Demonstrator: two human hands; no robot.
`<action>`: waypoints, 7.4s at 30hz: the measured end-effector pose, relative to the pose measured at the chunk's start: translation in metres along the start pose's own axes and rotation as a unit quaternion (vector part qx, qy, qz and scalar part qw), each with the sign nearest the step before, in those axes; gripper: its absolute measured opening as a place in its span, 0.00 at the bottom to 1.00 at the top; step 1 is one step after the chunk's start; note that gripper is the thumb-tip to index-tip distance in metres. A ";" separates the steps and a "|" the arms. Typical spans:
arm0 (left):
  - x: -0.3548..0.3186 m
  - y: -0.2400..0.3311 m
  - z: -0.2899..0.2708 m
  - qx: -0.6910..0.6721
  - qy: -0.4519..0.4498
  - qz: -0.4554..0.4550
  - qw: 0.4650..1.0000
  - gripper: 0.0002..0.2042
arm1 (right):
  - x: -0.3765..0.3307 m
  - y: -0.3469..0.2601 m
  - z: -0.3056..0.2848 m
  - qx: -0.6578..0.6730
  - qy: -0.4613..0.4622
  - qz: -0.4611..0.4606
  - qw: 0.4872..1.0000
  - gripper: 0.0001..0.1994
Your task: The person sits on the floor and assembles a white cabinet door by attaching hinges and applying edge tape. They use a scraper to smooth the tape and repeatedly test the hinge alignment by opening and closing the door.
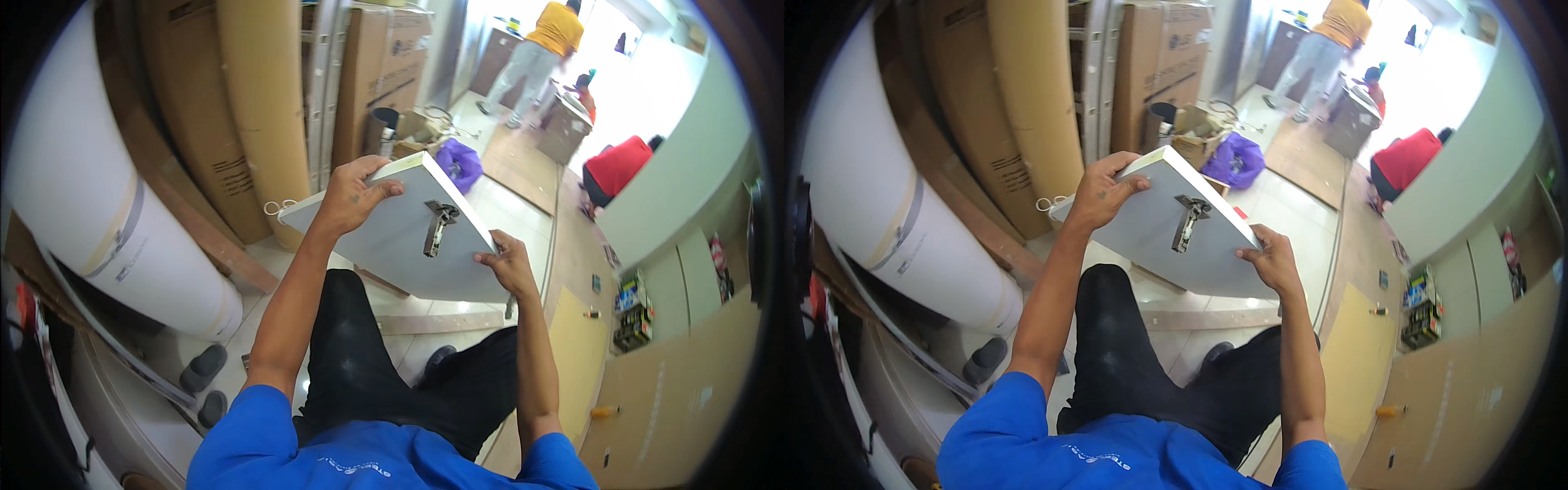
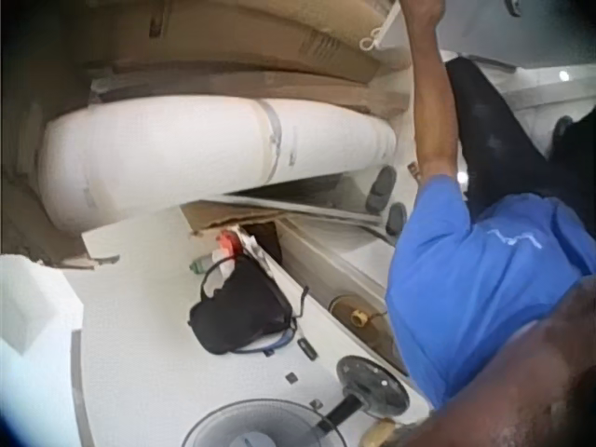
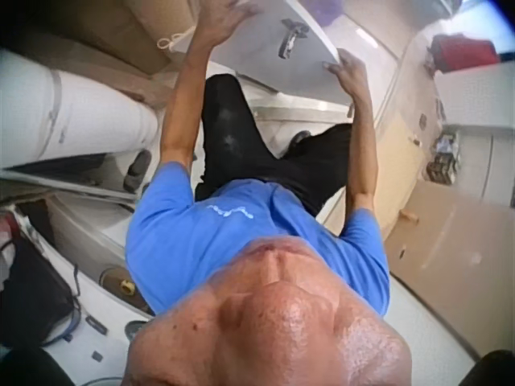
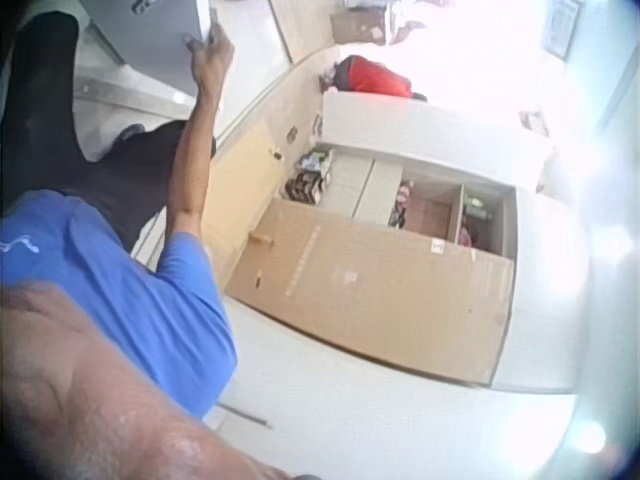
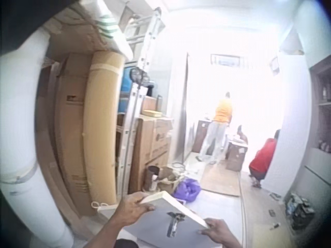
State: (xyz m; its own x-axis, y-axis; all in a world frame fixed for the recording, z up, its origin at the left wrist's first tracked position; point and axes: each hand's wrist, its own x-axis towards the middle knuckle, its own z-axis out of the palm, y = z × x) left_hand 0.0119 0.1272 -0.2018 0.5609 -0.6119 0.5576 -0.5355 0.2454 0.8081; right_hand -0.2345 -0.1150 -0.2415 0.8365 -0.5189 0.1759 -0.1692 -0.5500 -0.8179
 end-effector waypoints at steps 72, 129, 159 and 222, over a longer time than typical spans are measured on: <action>-0.017 0.055 0.199 0.093 -0.141 0.002 0.986 0.22 | -0.064 0.030 -0.025 0.250 0.288 -0.191 0.904 0.24; -0.018 0.064 0.182 0.092 -0.155 0.000 0.984 0.21 | -0.047 0.019 0.008 0.123 0.437 -0.286 0.844 0.20; -0.004 0.033 0.207 0.126 -0.090 0.079 0.985 0.21 | -0.049 0.013 -0.039 -0.004 0.292 -0.142 0.946 0.28; -0.132 -0.280 -0.103 0.208 0.052 -0.349 0.912 0.11 | 0.014 0.112 0.097 -0.242 -0.004 -0.089 0.966 0.22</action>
State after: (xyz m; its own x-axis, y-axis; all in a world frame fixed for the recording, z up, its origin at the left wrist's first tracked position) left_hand 0.1527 0.2172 -0.4821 0.9021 -0.4304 -0.0324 -0.2065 -0.4964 0.8432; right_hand -0.1918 -0.1204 -0.3835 0.8783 -0.3840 0.2850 -0.2441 -0.8725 -0.4232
